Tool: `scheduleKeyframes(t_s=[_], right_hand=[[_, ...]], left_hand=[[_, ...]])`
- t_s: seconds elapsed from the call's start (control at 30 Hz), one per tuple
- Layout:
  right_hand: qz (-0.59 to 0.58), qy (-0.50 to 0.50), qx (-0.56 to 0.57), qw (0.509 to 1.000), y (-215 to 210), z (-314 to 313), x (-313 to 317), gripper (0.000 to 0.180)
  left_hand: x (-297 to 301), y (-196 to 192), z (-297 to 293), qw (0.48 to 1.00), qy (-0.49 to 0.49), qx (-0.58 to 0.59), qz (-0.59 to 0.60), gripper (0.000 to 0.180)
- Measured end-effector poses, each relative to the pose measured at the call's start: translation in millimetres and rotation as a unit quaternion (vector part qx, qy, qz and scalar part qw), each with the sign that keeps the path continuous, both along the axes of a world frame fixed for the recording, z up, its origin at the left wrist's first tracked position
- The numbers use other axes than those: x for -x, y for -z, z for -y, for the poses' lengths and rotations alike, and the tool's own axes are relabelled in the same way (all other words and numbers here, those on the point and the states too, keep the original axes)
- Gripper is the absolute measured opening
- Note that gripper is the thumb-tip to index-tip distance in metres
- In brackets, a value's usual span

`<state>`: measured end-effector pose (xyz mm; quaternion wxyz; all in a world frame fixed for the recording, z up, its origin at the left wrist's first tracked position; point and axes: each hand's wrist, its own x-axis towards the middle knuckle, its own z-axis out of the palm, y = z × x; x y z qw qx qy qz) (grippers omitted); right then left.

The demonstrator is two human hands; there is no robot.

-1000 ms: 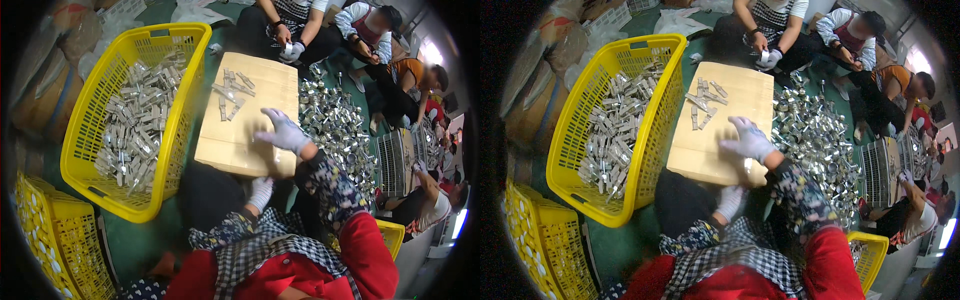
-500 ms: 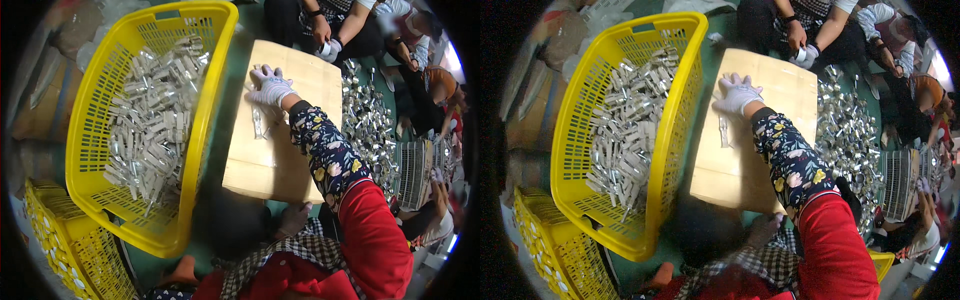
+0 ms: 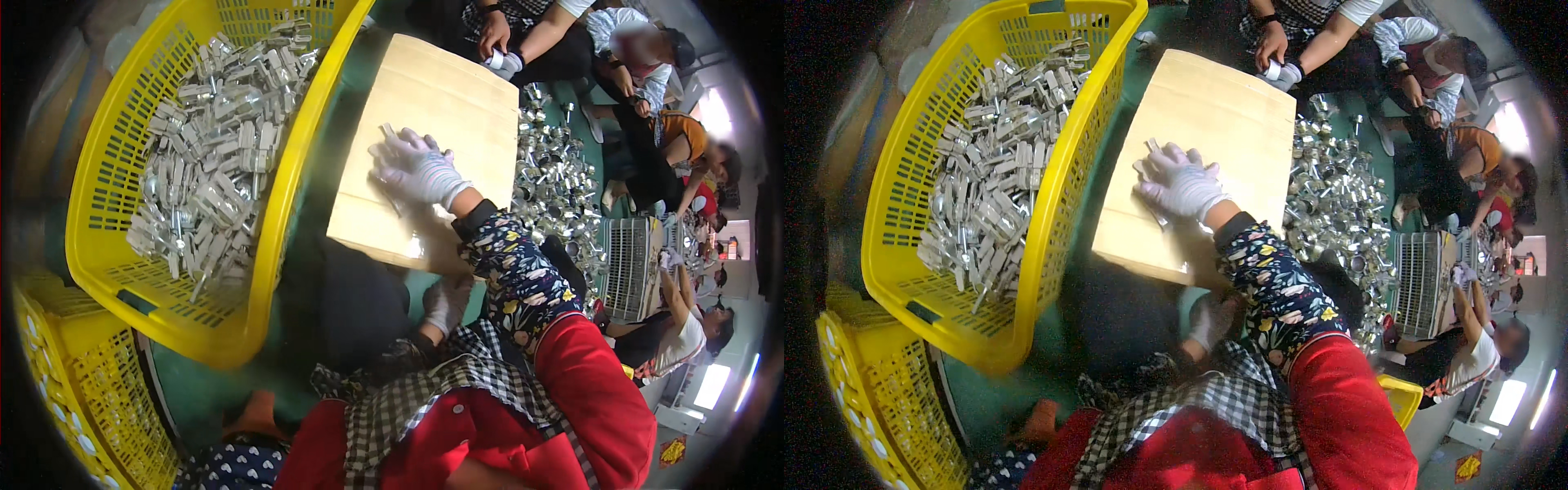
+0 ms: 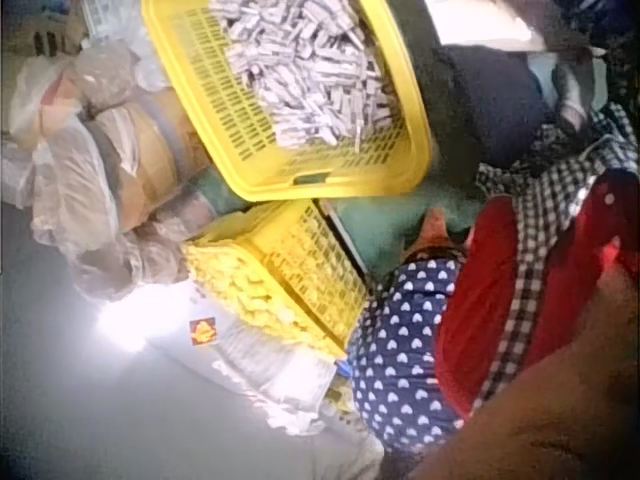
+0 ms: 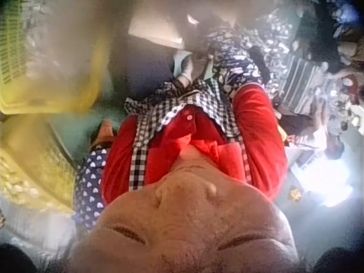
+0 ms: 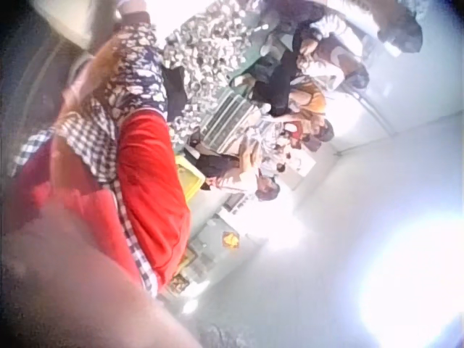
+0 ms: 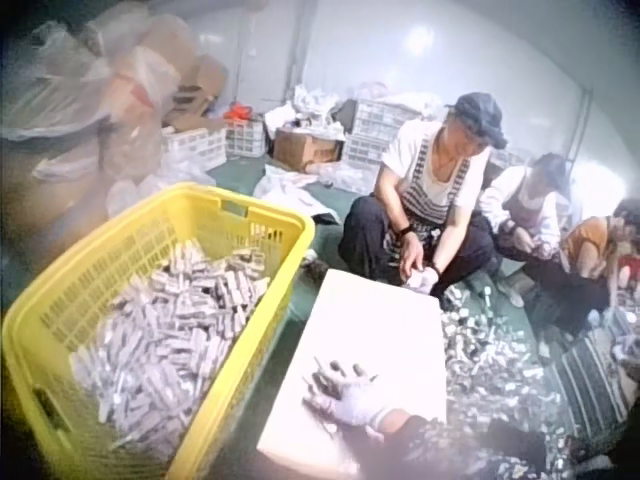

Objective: Assembling metal cabinet hinge components on a wooden board.

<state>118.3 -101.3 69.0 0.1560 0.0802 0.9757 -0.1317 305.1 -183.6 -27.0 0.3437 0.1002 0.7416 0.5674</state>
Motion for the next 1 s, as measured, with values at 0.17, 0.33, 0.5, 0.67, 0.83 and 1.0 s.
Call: scheduleKeyframes(t_s=[0.17, 0.33, 0.5, 0.67, 0.83, 1.0], right_hand=[[-0.221, 0.144, 0.266, 0.927, -2, -62, -42, 0.039], [-0.187, 0.284, 0.296, 0.892, 9, -87, -81, 0.029], [-0.148, 0.216, 0.173, 0.949, 7, -54, -71, 0.032], [0.13, 0.059, -0.041, 0.989, -8, -16, -7, 0.041], [-0.007, 0.123, -0.041, 0.992, 6, -4, -11, 0.039], [-0.056, 0.104, -0.014, 0.993, -24, -8, -33, 0.024]], left_hand=[[9, 11, -17, 0.991, 0.05, 0.121, -0.008, 0.032], [15, 44, -18, 0.995, 0.066, 0.071, -0.037, 0.025], [7, 68, -22, 0.999, 0.027, 0.036, -0.029, 0.024], [12, 88, -5, 0.93, 0.126, 0.146, -0.312, 0.024], [14, 74, 13, 0.735, 0.237, 0.228, -0.593, 0.024], [24, 82, 6, 0.916, 0.233, 0.08, -0.316, 0.028]])
